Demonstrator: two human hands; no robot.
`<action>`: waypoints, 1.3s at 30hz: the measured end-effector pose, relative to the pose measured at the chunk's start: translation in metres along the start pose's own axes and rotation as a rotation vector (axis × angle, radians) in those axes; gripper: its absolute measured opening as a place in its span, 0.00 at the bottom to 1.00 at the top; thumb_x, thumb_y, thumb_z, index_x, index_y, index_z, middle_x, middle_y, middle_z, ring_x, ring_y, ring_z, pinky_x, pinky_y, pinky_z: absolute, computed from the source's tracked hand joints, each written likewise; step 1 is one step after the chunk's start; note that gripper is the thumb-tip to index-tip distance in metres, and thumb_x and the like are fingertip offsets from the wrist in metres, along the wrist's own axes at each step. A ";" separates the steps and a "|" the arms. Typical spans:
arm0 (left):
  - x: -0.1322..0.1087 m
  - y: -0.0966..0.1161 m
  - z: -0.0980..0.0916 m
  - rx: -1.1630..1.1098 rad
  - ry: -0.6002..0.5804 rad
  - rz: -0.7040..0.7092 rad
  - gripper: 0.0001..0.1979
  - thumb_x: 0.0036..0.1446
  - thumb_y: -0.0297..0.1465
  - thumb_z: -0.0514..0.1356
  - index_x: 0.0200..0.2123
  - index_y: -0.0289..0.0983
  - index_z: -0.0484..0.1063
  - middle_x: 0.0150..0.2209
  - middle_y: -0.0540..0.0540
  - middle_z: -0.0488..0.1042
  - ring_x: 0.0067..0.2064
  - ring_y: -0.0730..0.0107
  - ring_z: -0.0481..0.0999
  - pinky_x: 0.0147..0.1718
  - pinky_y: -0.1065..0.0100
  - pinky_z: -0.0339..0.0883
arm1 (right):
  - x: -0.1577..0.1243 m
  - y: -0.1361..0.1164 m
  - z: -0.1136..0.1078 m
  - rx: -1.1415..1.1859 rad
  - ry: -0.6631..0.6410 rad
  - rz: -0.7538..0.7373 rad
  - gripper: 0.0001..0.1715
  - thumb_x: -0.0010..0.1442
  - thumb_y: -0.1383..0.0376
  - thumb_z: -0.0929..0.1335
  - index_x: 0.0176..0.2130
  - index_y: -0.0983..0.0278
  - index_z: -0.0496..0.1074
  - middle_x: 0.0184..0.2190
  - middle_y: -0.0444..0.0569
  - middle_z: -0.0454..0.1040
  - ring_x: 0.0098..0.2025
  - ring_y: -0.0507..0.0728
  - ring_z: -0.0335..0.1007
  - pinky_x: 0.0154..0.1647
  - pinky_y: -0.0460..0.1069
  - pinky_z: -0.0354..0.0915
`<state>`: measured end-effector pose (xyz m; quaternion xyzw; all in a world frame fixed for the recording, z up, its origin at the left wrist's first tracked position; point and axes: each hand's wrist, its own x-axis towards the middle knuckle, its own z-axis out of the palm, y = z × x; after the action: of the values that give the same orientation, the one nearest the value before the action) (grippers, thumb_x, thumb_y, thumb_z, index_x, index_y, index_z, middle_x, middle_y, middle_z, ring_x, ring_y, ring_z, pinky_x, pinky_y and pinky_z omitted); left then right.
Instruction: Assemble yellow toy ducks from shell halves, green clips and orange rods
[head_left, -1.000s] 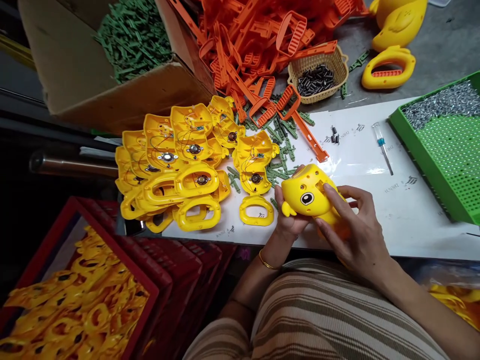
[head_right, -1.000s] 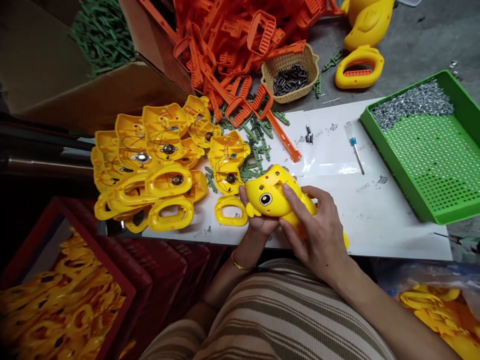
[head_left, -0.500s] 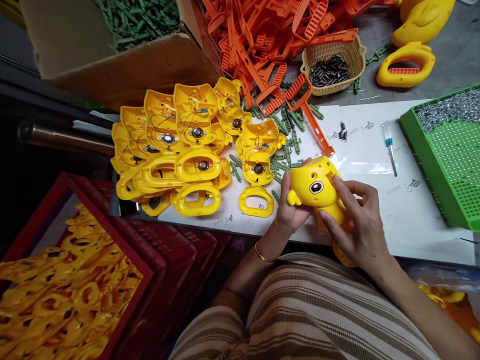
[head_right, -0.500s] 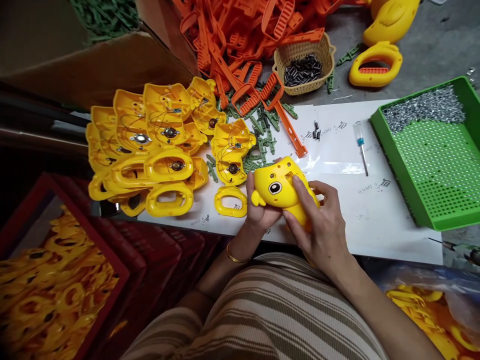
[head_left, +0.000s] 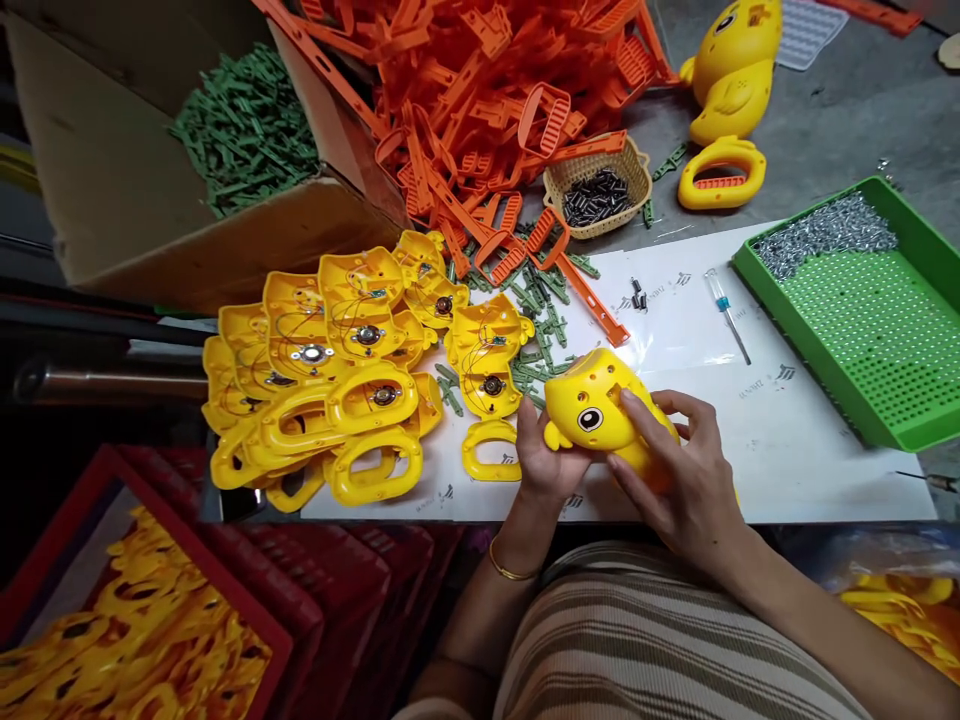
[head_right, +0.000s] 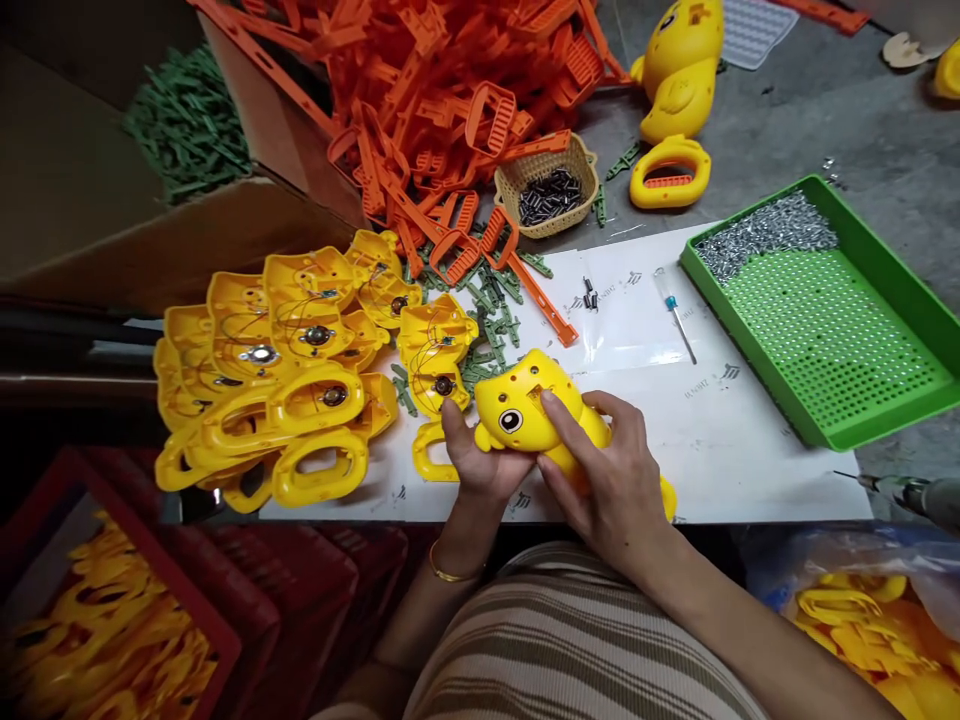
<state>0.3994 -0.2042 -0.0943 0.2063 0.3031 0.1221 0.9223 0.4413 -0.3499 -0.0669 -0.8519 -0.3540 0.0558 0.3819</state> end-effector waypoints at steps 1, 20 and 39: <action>0.000 0.001 -0.001 0.034 -0.022 0.003 0.36 0.48 0.54 0.63 0.54 0.36 0.74 0.54 0.38 0.77 0.64 0.44 0.66 0.62 0.50 0.62 | 0.000 0.001 0.000 -0.003 0.003 0.004 0.41 0.62 0.60 0.69 0.69 0.49 0.51 0.55 0.56 0.58 0.55 0.66 0.61 0.47 0.62 0.72; -0.017 0.020 0.024 0.355 -0.081 -0.160 0.49 0.40 0.32 0.74 0.66 0.41 0.59 0.58 0.39 0.73 0.55 0.49 0.74 0.50 0.60 0.71 | -0.019 0.018 -0.012 0.045 0.091 -0.090 0.45 0.59 0.66 0.72 0.69 0.49 0.54 0.53 0.57 0.58 0.54 0.65 0.60 0.47 0.61 0.72; 0.013 0.013 0.004 0.366 -0.201 -0.290 0.43 0.39 0.35 0.71 0.61 0.35 0.67 0.56 0.38 0.75 0.59 0.42 0.71 0.55 0.55 0.66 | 0.062 0.109 -0.043 -0.453 0.149 0.139 0.26 0.61 0.62 0.67 0.57 0.66 0.71 0.55 0.63 0.69 0.57 0.70 0.67 0.54 0.64 0.67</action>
<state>0.4111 -0.1898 -0.0922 0.3353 0.2534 -0.0895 0.9029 0.5638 -0.3860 -0.1008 -0.9398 -0.2691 -0.0616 0.2016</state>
